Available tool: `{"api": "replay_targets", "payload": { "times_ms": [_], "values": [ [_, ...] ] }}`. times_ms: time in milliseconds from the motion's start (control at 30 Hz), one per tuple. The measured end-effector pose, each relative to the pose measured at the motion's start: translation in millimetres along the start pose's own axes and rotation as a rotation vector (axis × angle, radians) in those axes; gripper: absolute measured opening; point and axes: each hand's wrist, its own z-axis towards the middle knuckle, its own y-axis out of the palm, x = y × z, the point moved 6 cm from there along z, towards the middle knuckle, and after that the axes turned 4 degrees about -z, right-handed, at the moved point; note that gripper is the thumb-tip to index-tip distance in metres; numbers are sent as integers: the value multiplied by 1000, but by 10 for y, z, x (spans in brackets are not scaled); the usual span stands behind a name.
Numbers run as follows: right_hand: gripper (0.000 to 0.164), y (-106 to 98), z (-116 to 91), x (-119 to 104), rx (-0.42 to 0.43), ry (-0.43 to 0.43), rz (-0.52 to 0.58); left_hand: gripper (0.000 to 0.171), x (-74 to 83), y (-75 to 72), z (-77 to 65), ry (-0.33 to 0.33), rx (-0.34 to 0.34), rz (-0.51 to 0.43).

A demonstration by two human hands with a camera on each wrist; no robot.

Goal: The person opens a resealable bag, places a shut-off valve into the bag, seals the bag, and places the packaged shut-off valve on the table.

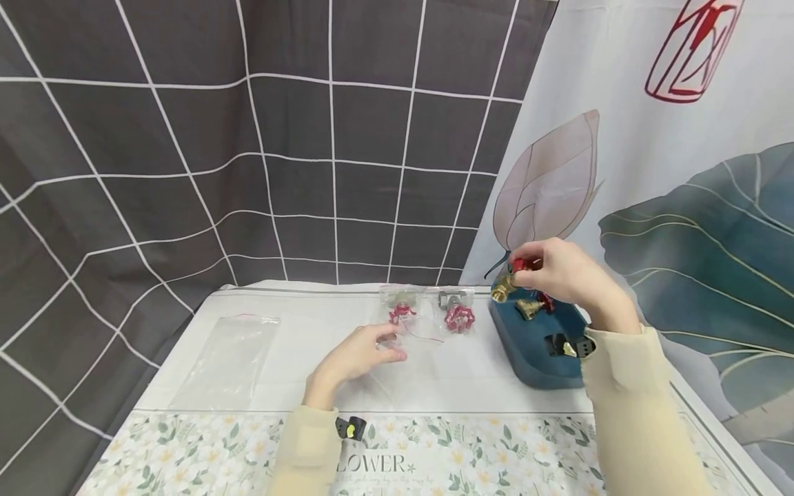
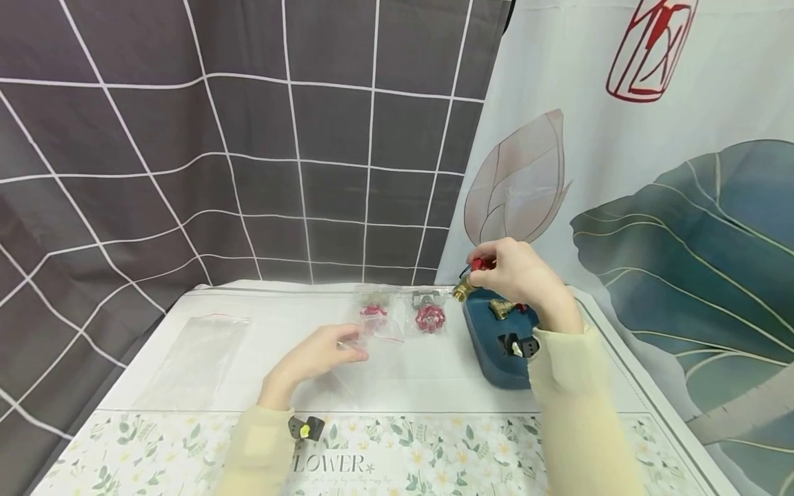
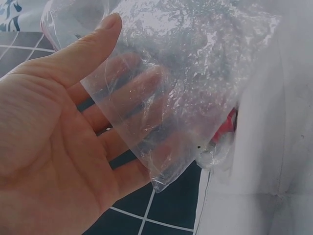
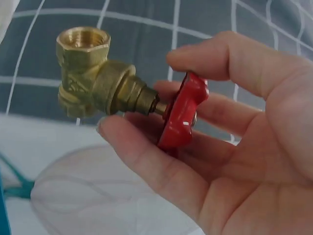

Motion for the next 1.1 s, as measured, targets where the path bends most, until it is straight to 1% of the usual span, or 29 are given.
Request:
{"api": "replay_targets", "payload": {
  "times_ms": [167, 267, 367, 567, 667, 800, 933, 1100],
  "values": [
    [22, 80, -38, -189, 37, -121, 27, 49, 7, -7, 12, -2, 4, 6],
    [22, 169, -53, -271, 59, -181, 57, 49, 3, -9, 19, -1, 8, 10],
    [23, 281, -66, -332, 65, -230, 111, 51, 6, -8, 18, 0, 5, 0],
    [28, 516, -111, -427, 9, -293, 207, 52, 16, -15, 8, 2, 9, -16],
    [28, 596, -121, -482, 1, -325, 251, 51, 15, -25, 1, -3, 14, -12],
    [30, 659, -127, -541, 15, -371, 330, 49, 15, -33, -1, 1, 19, -12],
    [33, 705, -146, -558, 22, -394, 399, 49, 34, -27, -3, 15, 11, -29],
    [36, 755, -156, -574, 11, -444, 453, 50, 40, -3, 13, 20, 10, -40]
  ]
}}
